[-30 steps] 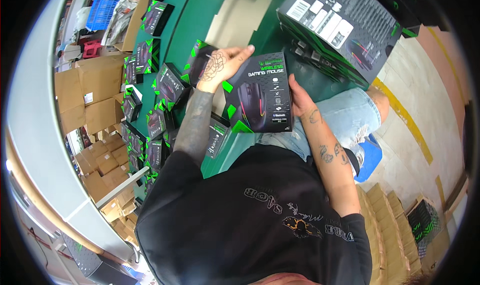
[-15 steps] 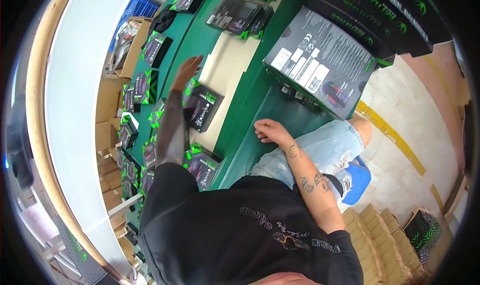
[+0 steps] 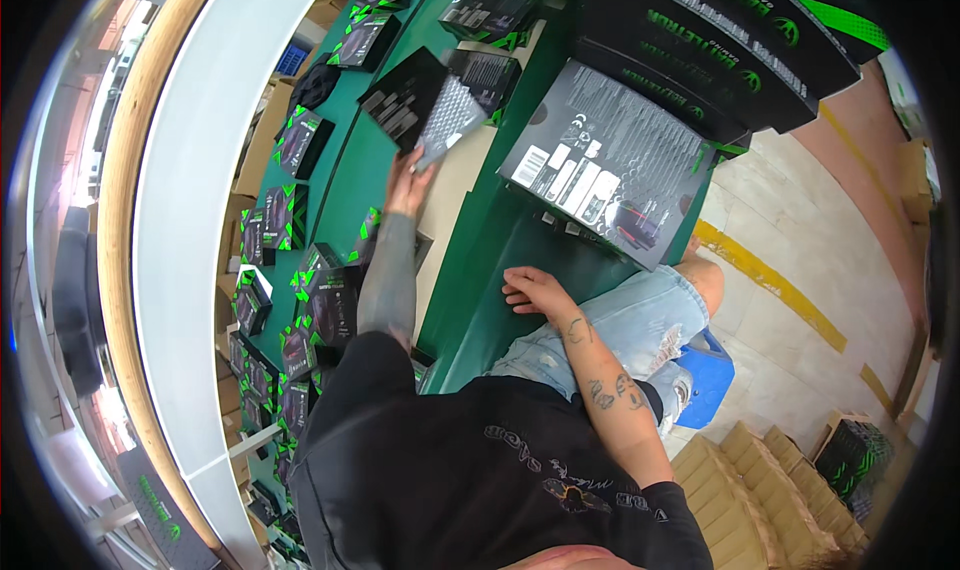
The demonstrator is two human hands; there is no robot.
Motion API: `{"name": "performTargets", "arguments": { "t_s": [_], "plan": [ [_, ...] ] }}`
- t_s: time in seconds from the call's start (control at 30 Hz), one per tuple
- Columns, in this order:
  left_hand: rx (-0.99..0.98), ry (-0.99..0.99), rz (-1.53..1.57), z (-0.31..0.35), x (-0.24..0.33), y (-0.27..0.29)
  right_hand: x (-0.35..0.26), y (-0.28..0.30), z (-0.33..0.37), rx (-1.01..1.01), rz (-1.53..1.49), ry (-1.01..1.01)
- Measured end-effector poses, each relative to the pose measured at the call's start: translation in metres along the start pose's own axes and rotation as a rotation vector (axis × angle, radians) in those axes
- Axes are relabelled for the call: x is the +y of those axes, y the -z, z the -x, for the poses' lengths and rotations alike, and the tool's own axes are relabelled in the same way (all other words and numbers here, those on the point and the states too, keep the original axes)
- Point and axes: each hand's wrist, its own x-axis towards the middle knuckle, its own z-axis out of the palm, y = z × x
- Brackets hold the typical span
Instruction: Inspecting and sorting boxes containing wireless gaming mice on a production table.
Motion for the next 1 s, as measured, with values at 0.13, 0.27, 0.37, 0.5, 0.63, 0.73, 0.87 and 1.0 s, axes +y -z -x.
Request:
{"name": "performTargets", "arguments": {
  "t_s": [0.13, 0.27, 0.37, 0.5, 0.63, 0.73, 0.87, 1.0],
  "plan": [
    [-0.041, -0.149, 0.043, 0.093, 0.016, 0.044, 0.001, 0.003, 0.003, -0.308, -0.294, 0.042],
    [-0.269, -0.131, -0.424, 0.156, 0.037, 0.029, -0.021, -0.012, 0.022, -0.538, -0.693, -0.046],
    [-0.563, -0.187, -0.377, 0.177, 0.012, 0.019, -0.005, 0.000, 0.013, -0.584, -0.968, -0.077],
    [-0.402, 0.000, -0.206, 0.168, 0.018, 0.004, 0.007, 0.004, 0.013, -0.389, -0.773, 0.116],
    [-0.260, 0.054, -0.629, 0.161, 0.036, -0.041, 0.006, 0.005, 0.011, -0.400, -0.841, 0.261],
    [-0.277, -0.499, -1.078, 0.159, 0.013, -0.065, 0.014, 0.007, 0.003, -0.332, -0.761, 0.263],
    [-0.225, -0.609, -1.080, 0.158, -0.006, -0.068, 0.015, 0.010, 0.000, -0.273, -0.718, 0.214],
    [-0.255, -0.668, -0.903, 0.166, 0.008, -0.075, 0.018, 0.009, 0.006, -0.299, -0.609, 0.311]
  ]
}}
